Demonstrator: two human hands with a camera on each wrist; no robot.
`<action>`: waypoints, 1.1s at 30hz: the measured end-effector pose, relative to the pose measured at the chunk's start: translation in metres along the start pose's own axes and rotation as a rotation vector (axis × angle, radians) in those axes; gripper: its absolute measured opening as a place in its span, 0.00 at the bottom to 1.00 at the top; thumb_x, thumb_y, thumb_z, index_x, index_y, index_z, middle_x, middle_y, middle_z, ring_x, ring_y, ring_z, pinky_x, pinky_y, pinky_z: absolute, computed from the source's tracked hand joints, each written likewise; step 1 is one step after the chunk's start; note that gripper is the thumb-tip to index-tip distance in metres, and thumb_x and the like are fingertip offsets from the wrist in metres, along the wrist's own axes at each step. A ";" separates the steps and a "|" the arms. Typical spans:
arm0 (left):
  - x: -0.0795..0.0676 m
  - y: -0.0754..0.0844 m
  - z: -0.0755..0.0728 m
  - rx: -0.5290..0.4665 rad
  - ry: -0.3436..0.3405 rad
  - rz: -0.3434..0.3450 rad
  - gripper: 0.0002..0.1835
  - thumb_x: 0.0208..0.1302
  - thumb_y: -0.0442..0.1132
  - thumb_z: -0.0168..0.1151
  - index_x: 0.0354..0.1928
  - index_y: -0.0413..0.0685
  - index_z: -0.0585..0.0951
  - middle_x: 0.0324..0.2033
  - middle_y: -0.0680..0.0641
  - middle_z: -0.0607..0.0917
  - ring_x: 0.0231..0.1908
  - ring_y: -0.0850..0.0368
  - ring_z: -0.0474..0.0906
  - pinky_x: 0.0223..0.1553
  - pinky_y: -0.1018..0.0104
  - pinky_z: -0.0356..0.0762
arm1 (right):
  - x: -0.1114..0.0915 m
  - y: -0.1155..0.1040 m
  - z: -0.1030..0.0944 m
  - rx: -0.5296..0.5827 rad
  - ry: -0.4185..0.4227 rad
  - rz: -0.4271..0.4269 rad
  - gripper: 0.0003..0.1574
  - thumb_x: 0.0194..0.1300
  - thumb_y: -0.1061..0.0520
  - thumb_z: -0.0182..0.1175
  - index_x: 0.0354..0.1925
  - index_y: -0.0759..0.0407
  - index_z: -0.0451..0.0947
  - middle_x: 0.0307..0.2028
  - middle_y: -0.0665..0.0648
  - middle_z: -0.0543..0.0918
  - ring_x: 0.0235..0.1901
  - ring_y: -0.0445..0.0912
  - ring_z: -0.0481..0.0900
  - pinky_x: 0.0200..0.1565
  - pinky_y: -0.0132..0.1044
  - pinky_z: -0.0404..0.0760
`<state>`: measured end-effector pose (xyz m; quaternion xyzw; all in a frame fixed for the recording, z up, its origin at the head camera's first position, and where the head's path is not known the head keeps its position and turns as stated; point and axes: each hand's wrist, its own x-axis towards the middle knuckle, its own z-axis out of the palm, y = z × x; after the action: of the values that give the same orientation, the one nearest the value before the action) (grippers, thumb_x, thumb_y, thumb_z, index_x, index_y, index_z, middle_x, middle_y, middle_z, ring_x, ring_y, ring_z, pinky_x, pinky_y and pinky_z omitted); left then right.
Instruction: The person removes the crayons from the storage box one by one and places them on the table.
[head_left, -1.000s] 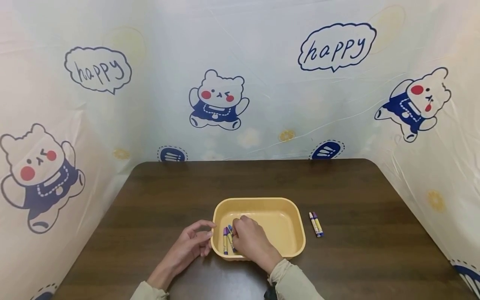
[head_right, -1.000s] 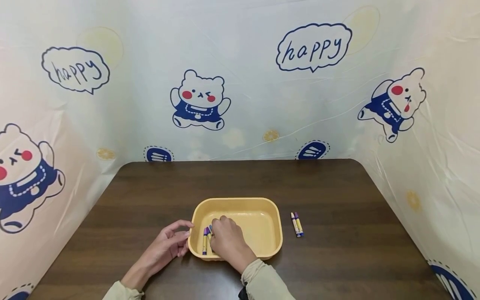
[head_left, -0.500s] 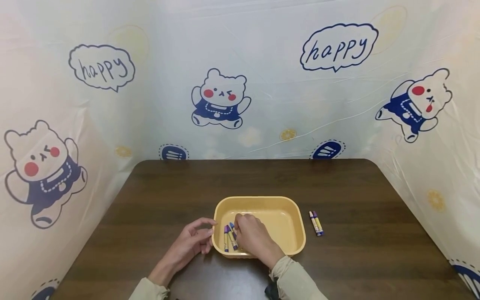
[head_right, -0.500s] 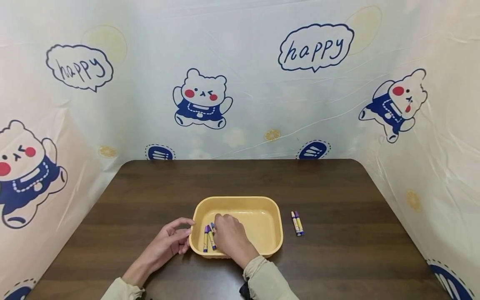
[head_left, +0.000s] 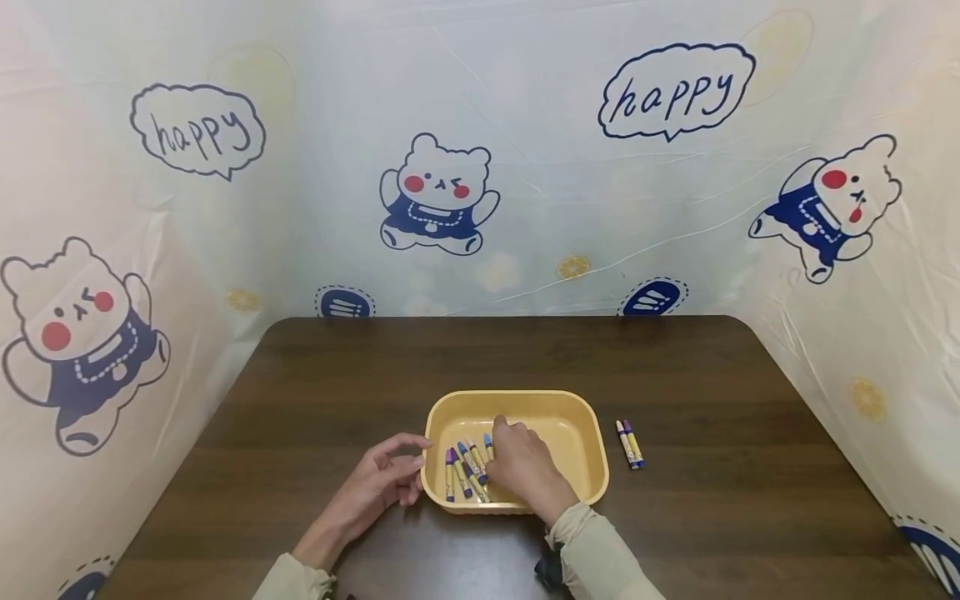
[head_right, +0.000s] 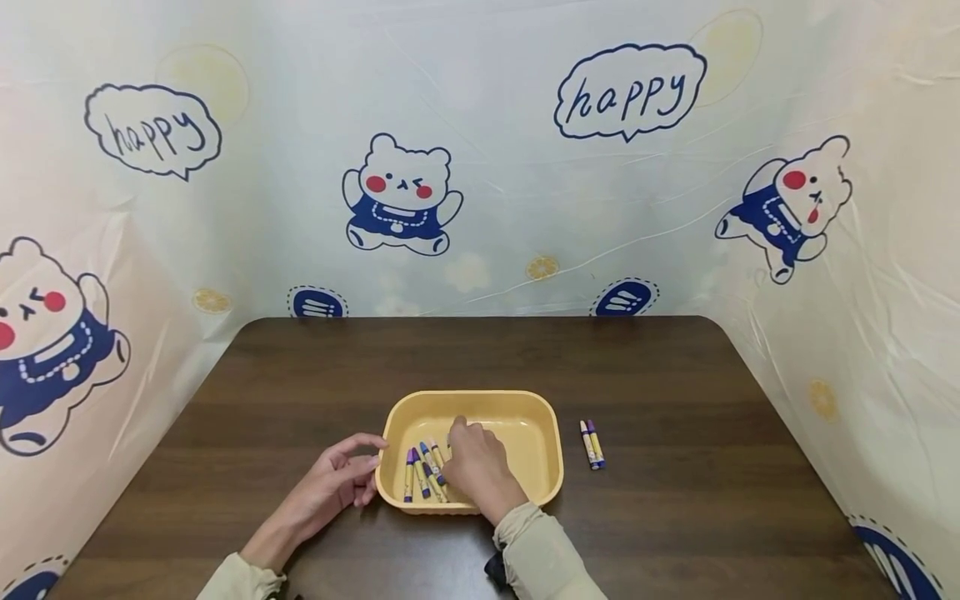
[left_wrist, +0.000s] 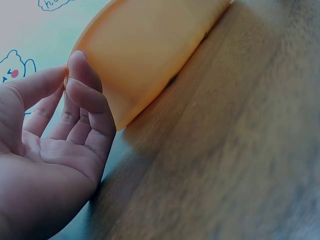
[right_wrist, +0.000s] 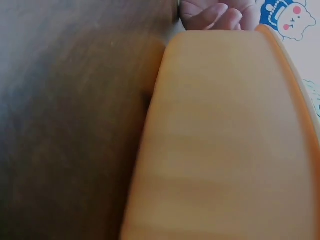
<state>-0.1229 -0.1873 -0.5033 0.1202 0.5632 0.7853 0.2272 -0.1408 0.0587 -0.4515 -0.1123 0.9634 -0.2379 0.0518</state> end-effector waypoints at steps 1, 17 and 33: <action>0.000 0.000 0.000 0.002 0.000 -0.001 0.17 0.74 0.31 0.53 0.60 0.32 0.69 0.27 0.48 0.83 0.24 0.59 0.77 0.27 0.69 0.75 | 0.000 -0.001 0.000 -0.002 -0.003 0.013 0.26 0.49 0.65 0.68 0.48 0.70 0.75 0.26 0.60 0.78 0.23 0.50 0.74 0.26 0.45 0.74; -0.002 0.003 0.004 0.023 0.002 0.001 0.18 0.74 0.32 0.53 0.61 0.31 0.68 0.27 0.48 0.83 0.24 0.59 0.77 0.26 0.69 0.75 | -0.008 -0.001 -0.001 -0.093 0.030 -0.047 0.15 0.51 0.67 0.65 0.19 0.55 0.70 0.18 0.52 0.69 0.18 0.46 0.67 0.20 0.40 0.67; -0.003 0.003 0.002 0.033 -0.032 0.027 0.17 0.75 0.31 0.51 0.62 0.34 0.69 0.27 0.49 0.84 0.25 0.59 0.77 0.27 0.70 0.75 | -0.009 0.000 -0.009 -0.096 0.074 -0.071 0.16 0.49 0.66 0.64 0.17 0.53 0.68 0.17 0.51 0.69 0.18 0.46 0.67 0.19 0.40 0.66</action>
<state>-0.1207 -0.1878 -0.4995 0.1442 0.5708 0.7768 0.2236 -0.1339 0.0651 -0.4434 -0.1399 0.9703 -0.1973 0.0023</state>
